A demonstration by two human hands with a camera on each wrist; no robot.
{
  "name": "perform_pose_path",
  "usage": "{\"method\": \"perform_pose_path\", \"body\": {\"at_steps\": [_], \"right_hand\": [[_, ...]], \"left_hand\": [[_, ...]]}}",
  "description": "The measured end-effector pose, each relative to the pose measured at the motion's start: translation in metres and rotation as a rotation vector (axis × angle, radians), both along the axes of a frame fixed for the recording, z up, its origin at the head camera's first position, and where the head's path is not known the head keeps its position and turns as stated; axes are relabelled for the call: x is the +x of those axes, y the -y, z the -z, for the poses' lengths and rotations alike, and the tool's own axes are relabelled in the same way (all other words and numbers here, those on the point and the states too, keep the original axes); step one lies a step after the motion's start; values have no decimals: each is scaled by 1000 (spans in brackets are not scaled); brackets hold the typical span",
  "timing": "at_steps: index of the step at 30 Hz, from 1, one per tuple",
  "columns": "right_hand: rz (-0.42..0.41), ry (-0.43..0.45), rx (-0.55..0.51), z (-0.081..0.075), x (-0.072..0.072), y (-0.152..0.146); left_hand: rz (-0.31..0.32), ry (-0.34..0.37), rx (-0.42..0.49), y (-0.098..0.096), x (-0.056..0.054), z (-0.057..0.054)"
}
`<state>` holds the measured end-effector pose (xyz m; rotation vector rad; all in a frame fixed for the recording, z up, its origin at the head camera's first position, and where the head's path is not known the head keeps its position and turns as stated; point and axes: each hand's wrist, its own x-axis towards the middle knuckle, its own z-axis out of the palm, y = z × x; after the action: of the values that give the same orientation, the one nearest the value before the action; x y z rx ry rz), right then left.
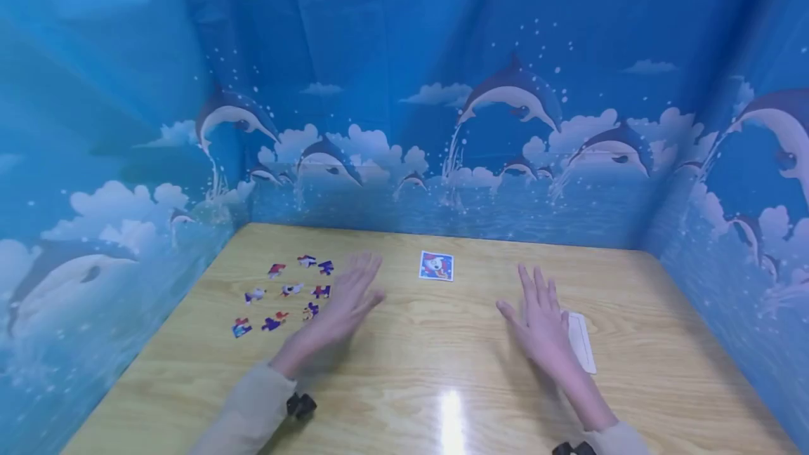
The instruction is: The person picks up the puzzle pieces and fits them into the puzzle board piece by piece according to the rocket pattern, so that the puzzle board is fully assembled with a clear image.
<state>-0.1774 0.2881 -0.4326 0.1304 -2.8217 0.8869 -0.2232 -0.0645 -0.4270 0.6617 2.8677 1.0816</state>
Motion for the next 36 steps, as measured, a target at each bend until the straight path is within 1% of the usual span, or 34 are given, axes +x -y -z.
{"method": "perform_pose_path", "body": {"at_steps": [2,3,6,10,12,14,16,20,24,26,29,32,36], "right_hand": [[24,-22,-79,-3,1,-9],[43,-26,-114,-5,2,-14],[103,-14,-207,-7,4,-29],[162,17,-273,-7,8,-51],[183,30,-273,-6,12,-61],[195,51,-265,-5,15,-70],[196,88,-268,-3,19,-77],[189,176,-270,0,26,-90],[170,261,-291,4,29,-100],[164,300,-311,6,30,-104],[167,352,-328,7,30,-105],[168,376,-301,7,29,-106],[151,373,-282,6,27,-105]], "left_hand": [[66,68,185,-7,-4,0],[91,113,274,-10,-6,0],[132,242,484,-26,-11,1],[185,391,691,-52,-19,3],[219,458,783,-66,-21,5],[252,526,851,-81,-21,7],[265,589,890,-95,-20,9],[272,697,937,-123,-14,16],[260,786,955,-147,-7,26],[257,817,929,-155,-3,31],[253,848,899,-165,2,36],[237,862,891,-172,4,38],[211,876,900,-180,5,39]]}}
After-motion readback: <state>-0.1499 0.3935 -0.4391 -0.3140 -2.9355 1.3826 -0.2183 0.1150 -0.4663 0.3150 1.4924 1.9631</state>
